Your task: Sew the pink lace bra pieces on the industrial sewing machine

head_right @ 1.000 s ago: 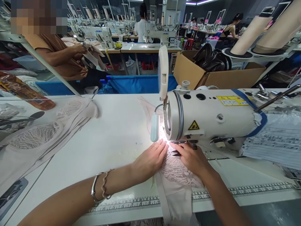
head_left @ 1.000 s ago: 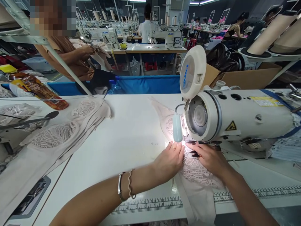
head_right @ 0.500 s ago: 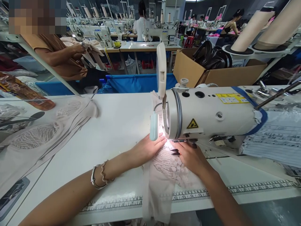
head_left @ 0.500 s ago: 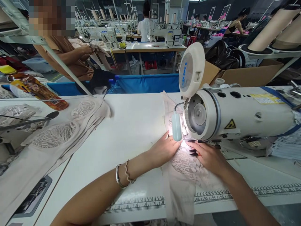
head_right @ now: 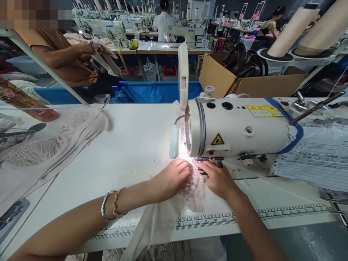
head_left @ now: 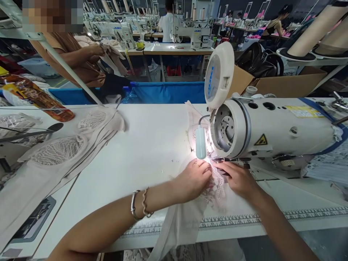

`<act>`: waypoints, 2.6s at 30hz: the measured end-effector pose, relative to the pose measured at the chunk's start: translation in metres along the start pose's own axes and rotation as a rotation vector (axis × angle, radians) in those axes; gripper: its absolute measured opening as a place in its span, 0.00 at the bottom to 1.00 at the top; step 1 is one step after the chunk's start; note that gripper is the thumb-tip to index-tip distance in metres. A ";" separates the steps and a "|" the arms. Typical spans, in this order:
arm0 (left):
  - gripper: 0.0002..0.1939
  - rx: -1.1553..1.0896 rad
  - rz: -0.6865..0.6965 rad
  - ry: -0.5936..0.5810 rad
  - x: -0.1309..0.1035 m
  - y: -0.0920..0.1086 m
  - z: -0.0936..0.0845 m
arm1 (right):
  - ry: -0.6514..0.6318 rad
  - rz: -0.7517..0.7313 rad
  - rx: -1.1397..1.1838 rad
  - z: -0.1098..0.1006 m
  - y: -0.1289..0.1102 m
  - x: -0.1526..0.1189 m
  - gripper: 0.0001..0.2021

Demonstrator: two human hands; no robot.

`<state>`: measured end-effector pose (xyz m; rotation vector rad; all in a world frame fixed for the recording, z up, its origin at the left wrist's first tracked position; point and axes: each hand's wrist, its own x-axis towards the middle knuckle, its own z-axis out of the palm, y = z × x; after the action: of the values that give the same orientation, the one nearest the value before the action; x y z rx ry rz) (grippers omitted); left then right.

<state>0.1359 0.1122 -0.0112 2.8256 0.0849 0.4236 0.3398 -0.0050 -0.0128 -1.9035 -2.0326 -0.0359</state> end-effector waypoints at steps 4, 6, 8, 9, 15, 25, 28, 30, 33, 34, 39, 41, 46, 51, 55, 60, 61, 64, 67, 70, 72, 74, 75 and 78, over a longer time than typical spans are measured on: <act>0.08 -0.064 0.028 -0.024 -0.001 -0.009 -0.004 | 0.119 -0.074 -0.030 0.002 0.000 -0.001 0.25; 0.10 -0.082 0.010 -0.044 0.000 -0.012 -0.005 | 0.163 -0.150 -0.040 0.002 -0.001 0.001 0.24; 0.11 -0.110 -0.015 -0.047 0.002 -0.016 -0.007 | 0.172 -0.214 -0.057 0.002 -0.004 0.003 0.23; 0.11 -0.127 -0.014 -0.049 0.003 -0.018 -0.009 | 0.173 -0.240 -0.063 0.002 -0.004 0.004 0.23; 0.12 -0.083 0.081 -0.039 0.004 -0.035 -0.022 | 0.182 -0.300 -0.053 0.005 -0.002 0.005 0.30; 0.16 0.209 0.237 0.053 0.007 -0.031 -0.015 | 0.212 -0.293 -0.053 0.005 -0.005 0.006 0.30; 0.15 0.245 0.205 0.079 0.006 -0.030 -0.016 | 0.218 -0.288 -0.054 0.005 -0.005 0.006 0.31; 0.15 0.264 0.192 0.081 0.006 -0.030 -0.016 | 0.219 -0.280 -0.056 0.005 -0.005 0.006 0.32; 0.15 0.285 0.167 0.094 0.006 -0.029 -0.013 | 0.231 -0.282 -0.050 0.004 -0.006 0.007 0.31; 0.15 0.292 0.164 0.103 0.007 -0.029 -0.013 | 0.237 -0.287 -0.046 0.004 -0.007 0.008 0.30; 0.16 0.309 0.189 0.072 0.007 -0.030 -0.014 | 0.243 -0.298 -0.010 0.003 -0.009 0.009 0.28; 0.16 0.293 0.177 0.063 0.007 -0.030 -0.016 | 0.246 -0.290 -0.004 0.004 -0.008 0.008 0.28; 0.14 0.325 0.108 0.057 0.006 -0.029 -0.017 | 0.218 -0.264 0.004 0.008 -0.005 0.006 0.29; 0.16 0.359 0.236 0.060 0.005 -0.029 -0.012 | 0.257 -0.285 -0.024 0.006 -0.007 0.007 0.26; 0.15 0.347 0.172 0.052 0.005 -0.030 -0.011 | 0.244 -0.291 -0.009 0.004 -0.007 0.008 0.26; 0.14 0.327 0.116 0.040 0.004 -0.027 -0.012 | 0.228 -0.278 -0.014 0.005 -0.005 0.006 0.25; 0.13 0.318 0.127 0.038 0.004 -0.025 -0.011 | 0.236 -0.282 -0.022 0.006 -0.005 0.006 0.25; 0.12 0.257 0.234 0.029 0.004 -0.021 -0.009 | 0.256 -0.287 -0.044 0.006 -0.005 0.006 0.27; 0.13 0.221 0.305 0.018 0.003 -0.017 -0.006 | 0.269 -0.295 -0.033 0.004 -0.007 0.008 0.23; 0.13 0.239 0.258 0.013 0.001 -0.016 -0.004 | 0.309 -0.326 0.023 0.001 -0.011 0.009 0.17; 0.14 0.244 0.222 0.012 0.000 -0.017 -0.003 | 0.330 -0.337 0.076 0.000 -0.012 0.010 0.15; 0.15 0.245 0.201 0.015 0.000 -0.019 -0.003 | 0.328 -0.332 0.111 -0.001 -0.012 0.010 0.15; 0.15 0.243 0.192 0.016 0.000 -0.021 -0.003 | 0.323 -0.333 0.116 -0.002 -0.011 0.010 0.16; 0.16 0.233 0.174 0.010 0.002 -0.023 -0.005 | 0.326 -0.354 0.101 -0.003 -0.010 0.011 0.19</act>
<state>0.1357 0.1361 -0.0130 3.0741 -0.1186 0.4942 0.3306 0.0039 -0.0049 -1.3561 -2.0678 -0.3046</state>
